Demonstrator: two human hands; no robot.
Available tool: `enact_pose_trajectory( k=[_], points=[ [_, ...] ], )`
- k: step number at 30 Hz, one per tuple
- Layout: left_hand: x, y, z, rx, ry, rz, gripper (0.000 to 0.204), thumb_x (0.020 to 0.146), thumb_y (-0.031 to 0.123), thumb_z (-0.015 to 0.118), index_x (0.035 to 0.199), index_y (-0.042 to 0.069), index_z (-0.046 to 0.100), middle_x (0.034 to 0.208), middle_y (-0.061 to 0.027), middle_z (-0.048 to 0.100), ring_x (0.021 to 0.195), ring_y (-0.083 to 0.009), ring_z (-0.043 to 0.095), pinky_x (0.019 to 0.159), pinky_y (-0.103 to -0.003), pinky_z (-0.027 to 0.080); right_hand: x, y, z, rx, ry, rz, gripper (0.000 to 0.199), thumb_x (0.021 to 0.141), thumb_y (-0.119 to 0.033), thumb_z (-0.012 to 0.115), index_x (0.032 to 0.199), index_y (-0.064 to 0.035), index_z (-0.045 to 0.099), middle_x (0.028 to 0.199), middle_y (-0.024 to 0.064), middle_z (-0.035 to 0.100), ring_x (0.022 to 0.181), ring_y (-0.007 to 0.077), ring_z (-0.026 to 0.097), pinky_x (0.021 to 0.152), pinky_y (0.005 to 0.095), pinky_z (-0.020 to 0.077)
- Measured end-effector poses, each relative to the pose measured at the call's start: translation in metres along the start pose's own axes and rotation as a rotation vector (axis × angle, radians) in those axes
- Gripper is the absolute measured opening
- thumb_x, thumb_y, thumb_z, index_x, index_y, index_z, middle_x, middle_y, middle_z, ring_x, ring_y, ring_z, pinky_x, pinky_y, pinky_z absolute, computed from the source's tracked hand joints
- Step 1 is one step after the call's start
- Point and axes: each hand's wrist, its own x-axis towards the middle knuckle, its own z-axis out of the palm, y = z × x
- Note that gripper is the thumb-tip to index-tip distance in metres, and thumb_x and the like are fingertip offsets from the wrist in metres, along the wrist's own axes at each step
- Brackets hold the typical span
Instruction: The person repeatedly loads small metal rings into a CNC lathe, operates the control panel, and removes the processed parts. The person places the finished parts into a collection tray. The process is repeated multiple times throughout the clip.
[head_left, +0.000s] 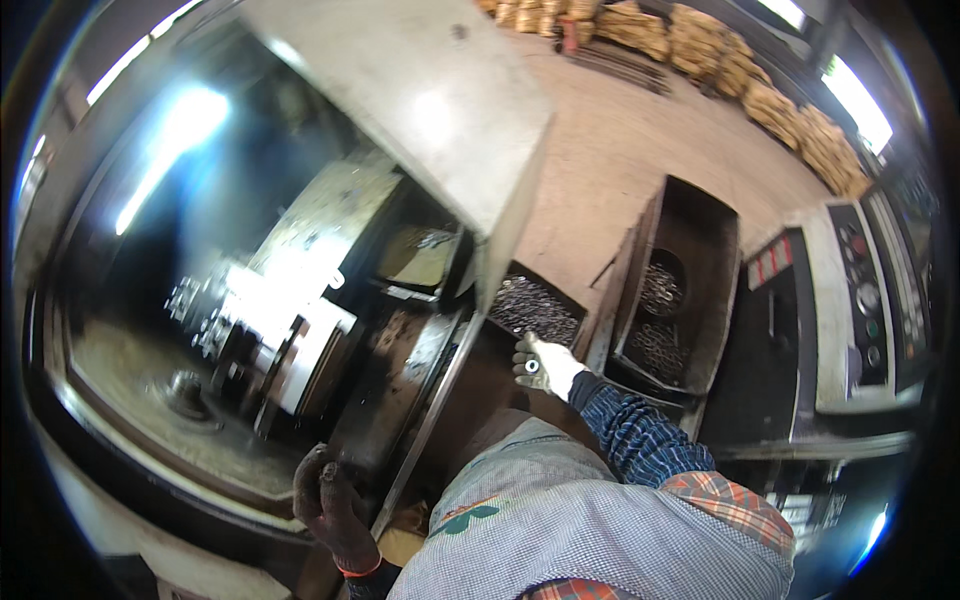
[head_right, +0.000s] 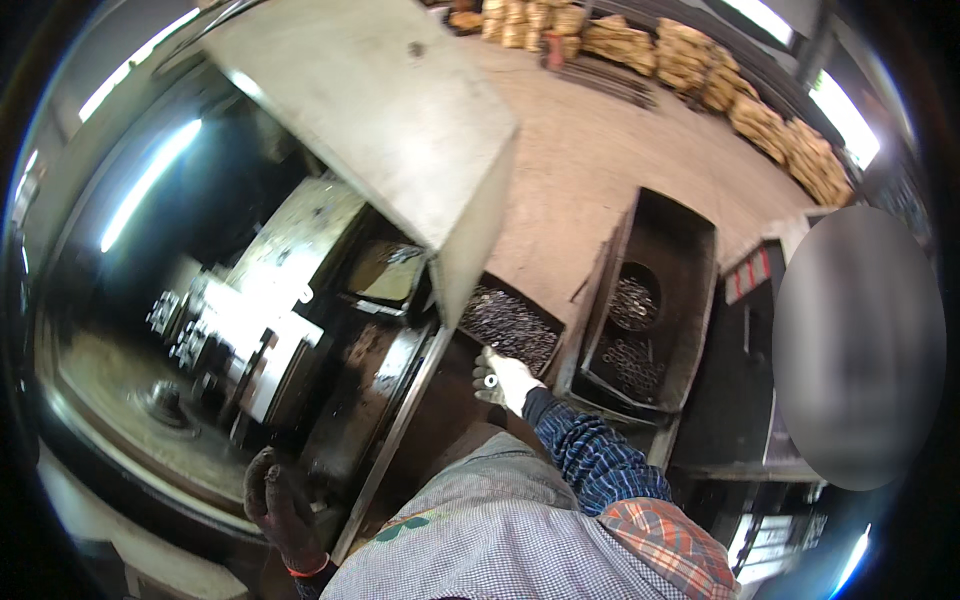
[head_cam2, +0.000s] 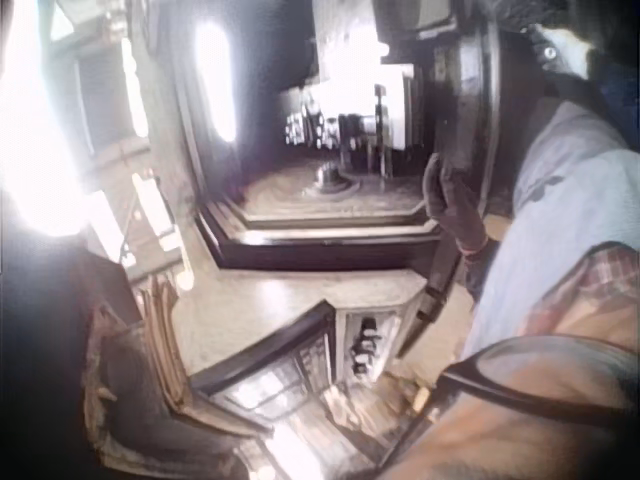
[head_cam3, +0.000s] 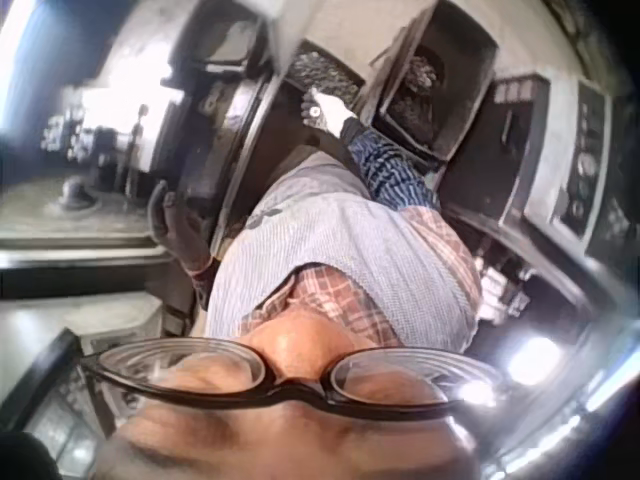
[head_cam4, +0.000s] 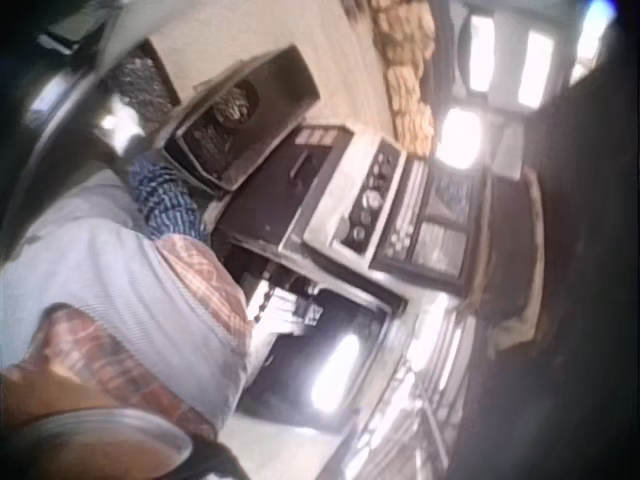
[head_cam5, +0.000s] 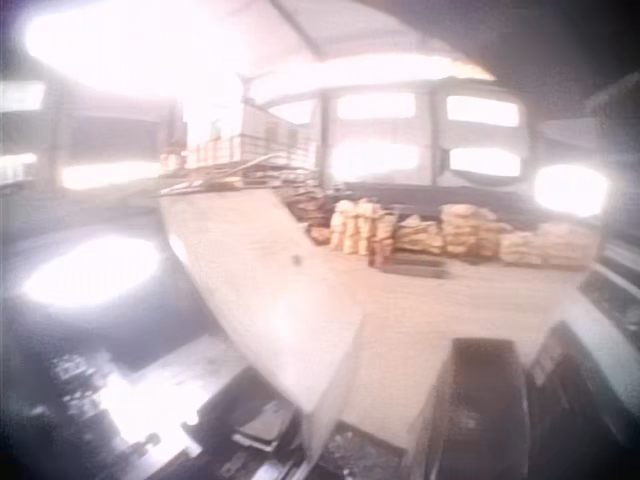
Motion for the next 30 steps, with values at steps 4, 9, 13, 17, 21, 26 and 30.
enact_pose_trajectory(
  k=[4,9,13,17,21,26,30],
  points=[
    [0.002,0.006,0.048,-0.245,-0.274,-0.247,0.029,0.093,0.018,0.063,0.112,-0.002,0.062,0.056,0.0056,0.046,0.04,-0.0016,0.03,0.04,-0.02,0.019,-0.025,-0.048,-0.094,-0.106,0.471,-0.238,0.041,0.093,-0.046,0.063,0.101,-0.006,0.06,0.086,0.0091,0.062,0.072,0.0224,0.063,0.068,0.0456,0.0576],
    [0.009,-0.007,0.115,-0.174,-0.584,-0.159,0.037,0.097,0.03,0.055,0.112,-0.003,0.064,0.062,0.0044,0.049,0.045,-0.0021,0.035,0.042,-0.021,0.024,-0.053,-0.145,-0.167,-0.643,0.821,-0.713,0.069,0.095,-0.06,0.044,0.128,-0.0002,0.053,0.124,0.0189,0.057,0.114,0.0314,0.055,0.1,0.0403,0.043],
    [0.001,-0.014,0.174,-0.096,-0.873,-0.442,0.054,0.101,0.047,0.042,0.112,0.0,0.066,0.08,0.001,0.057,0.071,-0.0052,0.053,0.059,-0.023,0.039,-0.096,-0.202,-0.192,-0.701,0.812,-0.823,0.081,0.097,-0.065,0.031,0.143,0.0001,0.043,0.146,0.0206,0.046,0.138,0.0321,0.04,0.113,0.0364,0.0308],
    [-0.035,-0.019,0.263,0.131,-0.998,0.421,0.067,0.102,0.055,0.027,0.127,0.003,0.061,0.083,0.0013,0.057,0.07,-0.0058,0.048,0.06,-0.023,0.037,-0.138,-0.209,-0.186,-0.665,0.78,-0.901,0.064,0.099,-0.049,0.047,0.139,0.0002,0.047,0.139,0.0187,0.054,0.129,0.0295,0.051,0.107,0.0339,0.0394],
    [-0.067,-0.007,0.33,0.135,-1.27,0.059,0.072,0.099,0.061,0.033,0.132,0.001,0.055,0.083,-0.0019,0.059,0.067,-0.0124,0.052,0.053,-0.025,0.04,-0.195,-0.182,-0.156,-0.822,0.569,-0.892,0.042,0.091,-0.028,0.066,0.127,-0.0063,0.061,0.128,0.0149,0.062,0.115,0.0266,0.062,0.097,0.0333,0.0498],
    [-0.13,0.004,0.399,-0.233,-1.416,-0.608,0.082,0.095,0.072,0.029,0.134,0.003,0.053,0.079,0.003,0.06,0.047,-0.0031,0.041,0.04,-0.017,0.027,-0.258,-0.146,-0.13,-1.295,0.474,-1.417,0.043,0.079,-0.035,0.077,0.113,-0.0104,0.067,0.116,0.0101,0.064,0.113,0.0283,0.061,0.101,0.046,0.0467],
    [-0.175,-0.007,0.432,-0.276,-1.554,-0.594,0.085,0.094,0.073,0.028,0.137,0.002,0.048,0.116,-0.0073,0.059,0.092,-0.0153,0.051,0.079,-0.027,0.041,-0.295,-0.133,-0.151,-1.47,0.662,-1.274,0.044,0.08,-0.036,0.074,0.116,-0.0135,0.065,0.121,0.008,0.06,0.122,0.0276,0.053,0.109,0.052,0.0366]
  ],
)
